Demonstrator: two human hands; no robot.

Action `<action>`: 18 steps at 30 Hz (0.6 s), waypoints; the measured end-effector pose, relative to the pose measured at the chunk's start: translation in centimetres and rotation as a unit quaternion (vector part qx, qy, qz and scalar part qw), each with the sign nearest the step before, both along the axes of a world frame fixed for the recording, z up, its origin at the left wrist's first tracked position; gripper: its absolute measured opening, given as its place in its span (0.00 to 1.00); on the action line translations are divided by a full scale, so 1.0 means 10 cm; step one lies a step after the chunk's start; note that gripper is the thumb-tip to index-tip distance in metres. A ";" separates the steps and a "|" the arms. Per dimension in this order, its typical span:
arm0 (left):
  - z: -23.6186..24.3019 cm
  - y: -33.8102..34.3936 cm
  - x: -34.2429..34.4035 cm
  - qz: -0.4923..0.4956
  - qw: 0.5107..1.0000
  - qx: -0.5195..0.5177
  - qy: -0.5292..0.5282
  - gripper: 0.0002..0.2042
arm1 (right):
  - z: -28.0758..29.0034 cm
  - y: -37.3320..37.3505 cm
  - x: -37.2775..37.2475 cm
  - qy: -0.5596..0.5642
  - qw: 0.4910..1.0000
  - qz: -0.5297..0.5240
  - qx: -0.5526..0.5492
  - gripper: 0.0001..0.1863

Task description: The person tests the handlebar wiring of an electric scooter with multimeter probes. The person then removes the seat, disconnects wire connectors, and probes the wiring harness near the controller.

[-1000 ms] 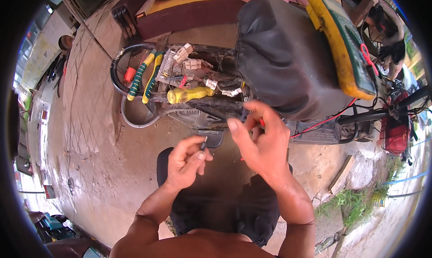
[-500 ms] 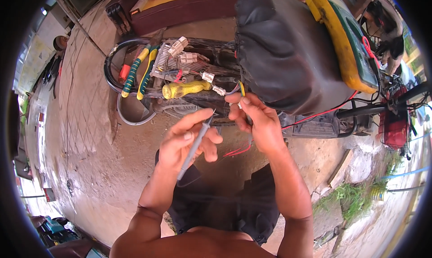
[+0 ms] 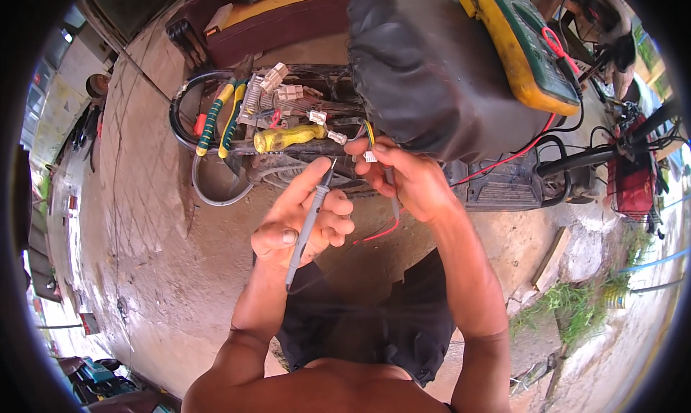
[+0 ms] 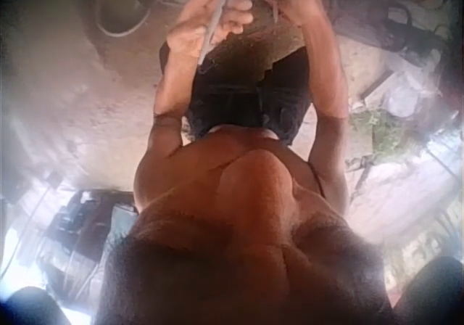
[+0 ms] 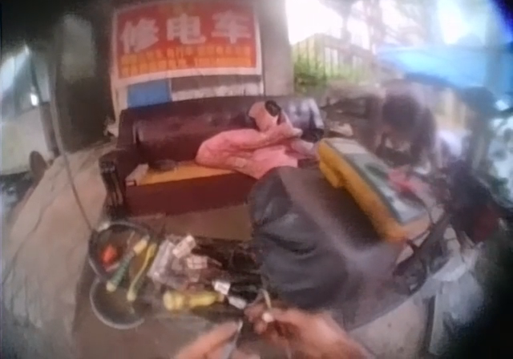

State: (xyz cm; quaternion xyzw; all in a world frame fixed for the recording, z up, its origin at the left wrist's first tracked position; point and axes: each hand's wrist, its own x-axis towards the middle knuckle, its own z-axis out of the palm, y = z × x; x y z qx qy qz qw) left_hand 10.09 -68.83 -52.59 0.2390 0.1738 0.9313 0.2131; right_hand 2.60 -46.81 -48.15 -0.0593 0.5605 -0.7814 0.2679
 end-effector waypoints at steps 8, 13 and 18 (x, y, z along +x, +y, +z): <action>0.07 0.03 0.12 -0.009 0.996 0.063 -0.069 0.48 | 0.00 0.03 0.03 0.047 0.998 0.034 -0.018 0.20; 0.06 0.16 0.11 0.187 0.958 -0.218 0.014 0.32 | 0.01 -0.01 0.04 0.058 0.998 0.015 0.022 0.20; 0.12 0.25 -0.04 0.431 0.786 -0.388 0.216 0.21 | -0.06 0.00 0.03 0.087 0.996 0.025 0.000 0.17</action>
